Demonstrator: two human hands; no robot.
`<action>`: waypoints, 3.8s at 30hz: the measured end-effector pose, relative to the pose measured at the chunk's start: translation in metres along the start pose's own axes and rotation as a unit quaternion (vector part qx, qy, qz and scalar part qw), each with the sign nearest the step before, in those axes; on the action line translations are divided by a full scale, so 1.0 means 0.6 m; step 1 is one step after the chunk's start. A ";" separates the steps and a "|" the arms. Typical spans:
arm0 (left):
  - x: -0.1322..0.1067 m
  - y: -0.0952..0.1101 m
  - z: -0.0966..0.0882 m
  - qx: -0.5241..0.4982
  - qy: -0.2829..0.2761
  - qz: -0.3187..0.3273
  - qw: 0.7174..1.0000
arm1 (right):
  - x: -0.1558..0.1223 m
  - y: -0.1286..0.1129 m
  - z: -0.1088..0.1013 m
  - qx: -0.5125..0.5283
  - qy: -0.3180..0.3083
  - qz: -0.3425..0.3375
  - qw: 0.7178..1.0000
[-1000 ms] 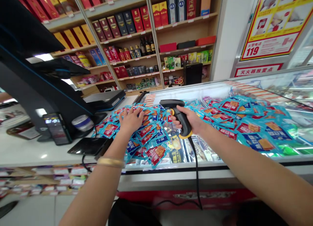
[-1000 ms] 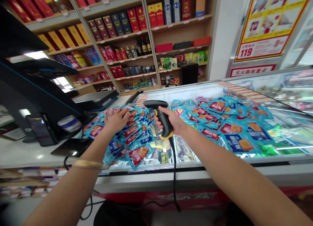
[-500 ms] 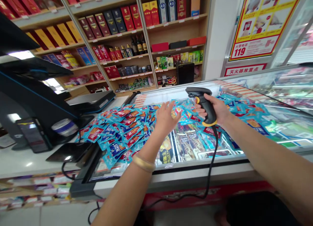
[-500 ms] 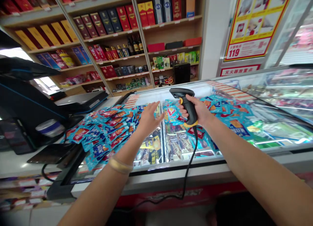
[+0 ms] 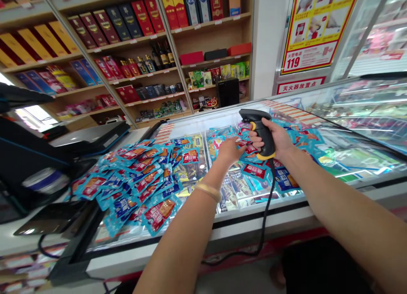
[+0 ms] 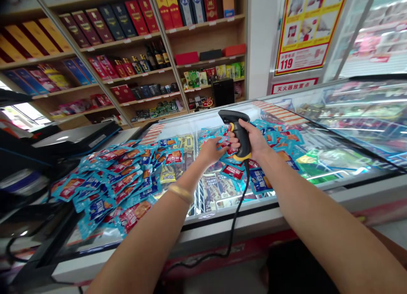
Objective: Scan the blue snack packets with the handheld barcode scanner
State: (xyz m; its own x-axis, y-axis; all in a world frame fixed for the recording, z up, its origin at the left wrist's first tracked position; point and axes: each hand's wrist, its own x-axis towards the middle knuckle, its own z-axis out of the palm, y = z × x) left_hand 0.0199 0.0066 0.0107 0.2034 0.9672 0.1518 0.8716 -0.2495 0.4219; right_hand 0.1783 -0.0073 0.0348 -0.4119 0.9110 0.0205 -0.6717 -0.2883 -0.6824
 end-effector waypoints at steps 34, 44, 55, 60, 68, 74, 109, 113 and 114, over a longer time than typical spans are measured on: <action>-0.052 -0.086 -0.074 -0.756 0.127 -0.177 0.617 | -0.005 0.037 0.004 -0.160 -0.113 0.134 0.971; -0.055 -0.083 -0.070 -0.703 0.134 -0.170 0.677 | -0.005 0.036 0.001 -0.154 -0.111 0.136 0.972; -0.094 -0.133 -0.123 0.068 0.203 -0.138 0.967 | 0.007 0.076 0.043 -0.063 -0.073 0.108 0.990; -0.135 -0.169 -0.120 0.235 0.111 -0.160 0.952 | 0.030 0.126 0.089 -0.035 -0.085 0.147 0.985; -0.142 -0.177 -0.102 0.213 0.118 -0.140 0.960 | 0.037 0.151 0.096 -0.049 -0.106 0.189 0.975; -0.126 -0.119 -0.106 0.147 0.149 -0.077 0.975 | 0.027 0.094 0.072 -0.053 -0.085 0.129 0.986; -0.021 -0.041 -0.037 -0.804 0.137 -0.167 0.555 | -0.044 -0.022 -0.039 -0.120 -0.050 0.123 0.984; -0.021 -0.037 -0.037 -0.809 0.140 -0.173 0.544 | -0.043 -0.016 -0.041 -0.134 -0.065 0.139 0.979; -0.021 -0.036 -0.037 -0.811 0.140 -0.173 0.542 | -0.042 -0.015 -0.041 -0.137 -0.066 0.141 0.978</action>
State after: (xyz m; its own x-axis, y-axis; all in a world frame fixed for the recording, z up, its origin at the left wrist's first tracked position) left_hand -0.0115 -0.0011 0.0196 -0.1210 0.9808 -0.1529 -0.7475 0.0113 0.6642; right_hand 0.2101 -0.0204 0.0226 -0.6445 0.7558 -0.1154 -0.3371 -0.4163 -0.8444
